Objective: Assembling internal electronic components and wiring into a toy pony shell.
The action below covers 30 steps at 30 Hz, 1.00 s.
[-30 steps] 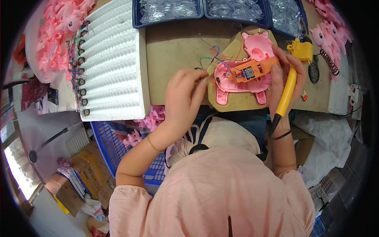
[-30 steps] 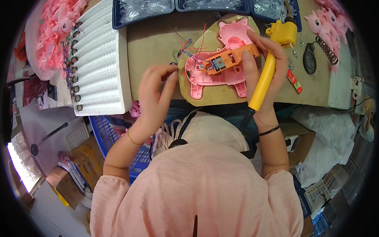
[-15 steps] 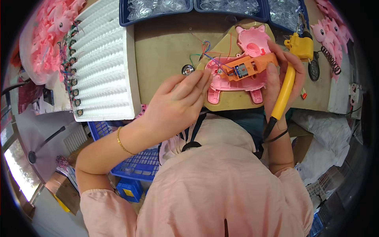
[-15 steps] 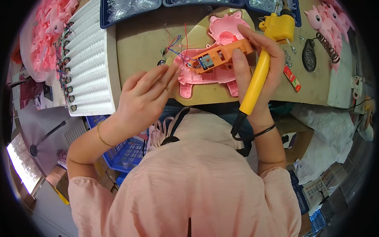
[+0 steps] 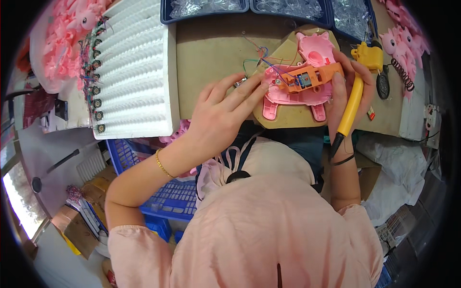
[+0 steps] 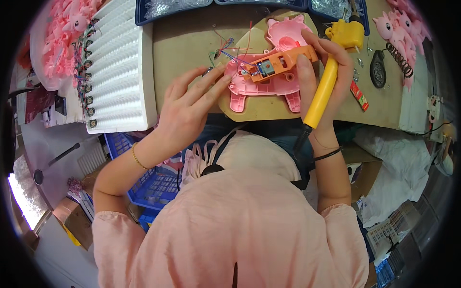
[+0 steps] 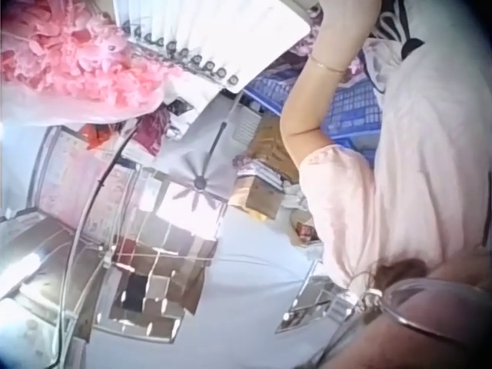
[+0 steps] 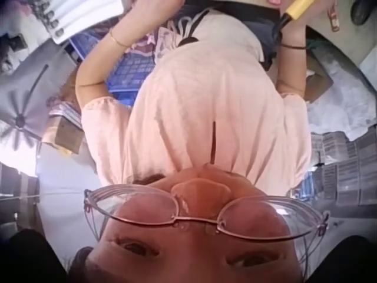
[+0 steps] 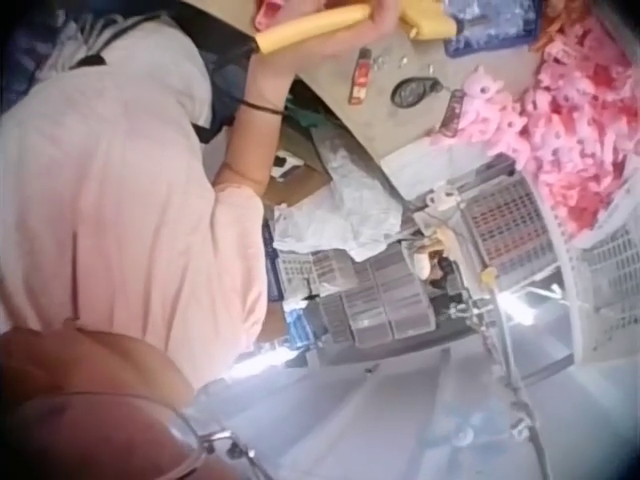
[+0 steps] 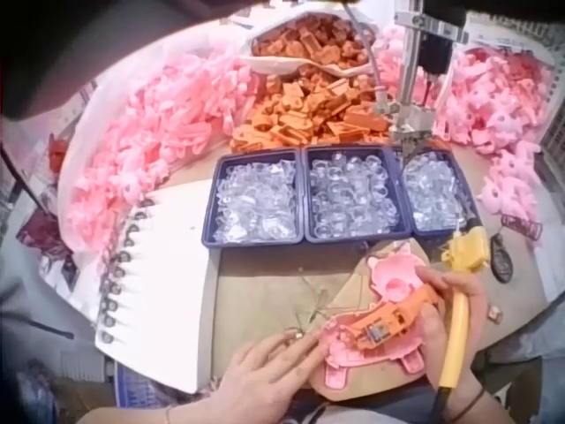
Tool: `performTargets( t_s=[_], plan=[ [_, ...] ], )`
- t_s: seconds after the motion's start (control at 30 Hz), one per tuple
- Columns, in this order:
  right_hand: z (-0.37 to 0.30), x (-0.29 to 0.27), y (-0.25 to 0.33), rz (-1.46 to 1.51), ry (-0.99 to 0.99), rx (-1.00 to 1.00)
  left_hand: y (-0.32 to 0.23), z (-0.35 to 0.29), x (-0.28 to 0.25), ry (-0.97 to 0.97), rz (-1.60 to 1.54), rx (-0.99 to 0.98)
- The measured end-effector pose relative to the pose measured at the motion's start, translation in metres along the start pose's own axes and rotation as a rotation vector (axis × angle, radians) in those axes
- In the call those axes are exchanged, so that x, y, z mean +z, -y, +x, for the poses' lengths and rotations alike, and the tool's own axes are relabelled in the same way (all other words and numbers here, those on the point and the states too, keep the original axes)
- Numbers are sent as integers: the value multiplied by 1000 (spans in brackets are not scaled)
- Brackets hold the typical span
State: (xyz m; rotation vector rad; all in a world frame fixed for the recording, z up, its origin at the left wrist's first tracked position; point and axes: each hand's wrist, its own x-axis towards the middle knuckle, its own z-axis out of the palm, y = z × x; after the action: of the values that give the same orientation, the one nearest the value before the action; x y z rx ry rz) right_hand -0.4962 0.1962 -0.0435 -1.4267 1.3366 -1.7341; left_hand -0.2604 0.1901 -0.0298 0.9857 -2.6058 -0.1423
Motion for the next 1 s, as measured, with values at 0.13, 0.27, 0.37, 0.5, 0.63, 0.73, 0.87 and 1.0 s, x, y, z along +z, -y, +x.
performTargets(
  t_s=[0.13, 0.27, 0.37, 0.5, 0.63, 0.73, 0.87, 1.0],
  plan=[
    [2, -1, 0, -103, 41, -53, 5, -4, 13, -81, -219, -58],
    [2, 1, -1, -34, 37, -34, 10, -1, 0, -22, -24, 79],
    [3, 1, -2, -53, 40, -61, 7, 8, -18, 53, 176, 219],
    [-2, -1, 2, -101, 49, -66, -7, 10, -21, 170, 361, 287],
    [0, 0, 7, -115, 43, -22, 2, 17, -22, 92, 38, 133],
    [0, -2, 8, -126, 80, -9, 4, 33, -33, -28, -302, -152],
    [0, -1, 9, -141, 66, -13, -9, 39, -36, -120, -536, -482],
    [1, 0, 5, -126, 38, -33, -6, 40, -24, -221, -430, -470]
  ],
)
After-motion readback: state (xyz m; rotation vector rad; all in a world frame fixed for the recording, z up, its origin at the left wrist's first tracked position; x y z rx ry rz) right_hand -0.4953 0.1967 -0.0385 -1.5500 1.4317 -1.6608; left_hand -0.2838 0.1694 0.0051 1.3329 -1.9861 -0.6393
